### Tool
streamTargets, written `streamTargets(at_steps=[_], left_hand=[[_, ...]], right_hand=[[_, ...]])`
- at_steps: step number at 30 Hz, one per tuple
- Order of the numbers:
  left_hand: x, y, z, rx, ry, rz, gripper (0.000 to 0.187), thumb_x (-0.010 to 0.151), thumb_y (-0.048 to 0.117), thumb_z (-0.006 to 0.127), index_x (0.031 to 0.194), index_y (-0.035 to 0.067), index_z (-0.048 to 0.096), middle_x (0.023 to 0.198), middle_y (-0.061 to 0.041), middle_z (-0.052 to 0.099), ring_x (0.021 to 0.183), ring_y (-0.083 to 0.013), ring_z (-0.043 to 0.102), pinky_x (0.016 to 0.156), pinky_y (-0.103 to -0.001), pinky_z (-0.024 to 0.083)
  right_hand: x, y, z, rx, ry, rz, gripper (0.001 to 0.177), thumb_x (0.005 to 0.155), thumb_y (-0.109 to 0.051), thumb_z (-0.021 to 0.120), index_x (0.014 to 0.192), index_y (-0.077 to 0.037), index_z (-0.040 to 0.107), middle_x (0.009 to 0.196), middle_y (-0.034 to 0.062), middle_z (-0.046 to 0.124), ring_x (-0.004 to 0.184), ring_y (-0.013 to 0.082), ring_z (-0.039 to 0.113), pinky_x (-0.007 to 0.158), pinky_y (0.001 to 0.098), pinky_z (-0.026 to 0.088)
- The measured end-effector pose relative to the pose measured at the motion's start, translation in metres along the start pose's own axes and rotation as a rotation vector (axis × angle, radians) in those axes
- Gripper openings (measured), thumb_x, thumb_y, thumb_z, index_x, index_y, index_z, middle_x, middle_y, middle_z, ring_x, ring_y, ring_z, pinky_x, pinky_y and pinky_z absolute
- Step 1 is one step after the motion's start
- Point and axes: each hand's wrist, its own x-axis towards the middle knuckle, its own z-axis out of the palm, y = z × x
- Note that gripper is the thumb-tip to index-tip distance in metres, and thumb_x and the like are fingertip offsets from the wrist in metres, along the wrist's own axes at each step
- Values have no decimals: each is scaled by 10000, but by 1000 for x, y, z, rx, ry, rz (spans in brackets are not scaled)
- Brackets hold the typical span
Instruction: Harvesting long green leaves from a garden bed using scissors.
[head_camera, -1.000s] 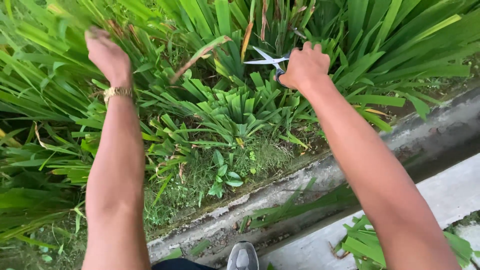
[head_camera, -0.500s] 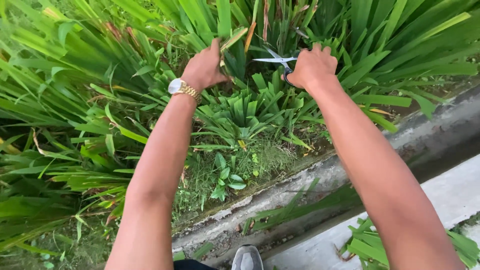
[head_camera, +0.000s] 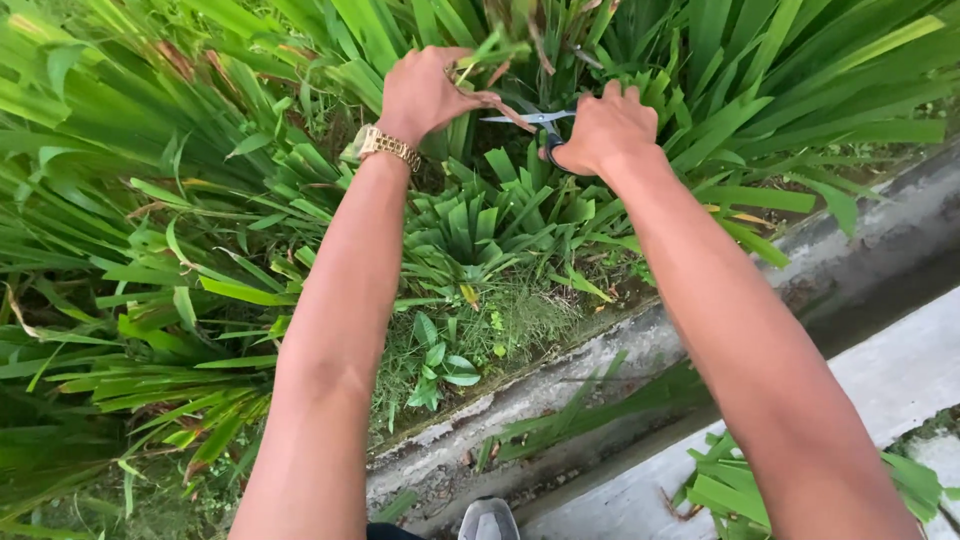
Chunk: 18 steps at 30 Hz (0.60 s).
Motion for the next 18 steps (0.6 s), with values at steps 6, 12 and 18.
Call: streamTargets(at_steps=[6, 12, 18], left_hand=[[12, 30, -7, 141, -47, -1, 737, 586, 721, 891, 1080, 185, 786, 722, -93, 745, 684, -295, 742, 615, -433, 585], [29, 21, 23, 126, -53, -331, 605, 659, 698, 886, 842, 128, 798, 776, -112, 740, 719, -278, 725, 666, -396, 593], [26, -22, 5, 98, -119, -295, 501, 776, 608, 846, 872, 123, 764, 732, -77, 717, 632, -199, 708, 599, -389, 598]], right_hand=[[17, -14, 8, -20, -54, 44, 918, 761, -672, 802, 1306, 45, 627, 1479, 284, 442, 1336, 455, 448, 1054, 489, 451], [15, -31, 11, 27, -85, 38, 800, 785, -529, 803, 1330, 31, 633, 1481, 268, 468, 1366, 446, 451, 1095, 509, 435], [6, -25, -10, -52, -222, 151, 905, 841, -686, 701, 1417, -1, 572, 1554, 291, 397, 1390, 465, 440, 1121, 588, 388]])
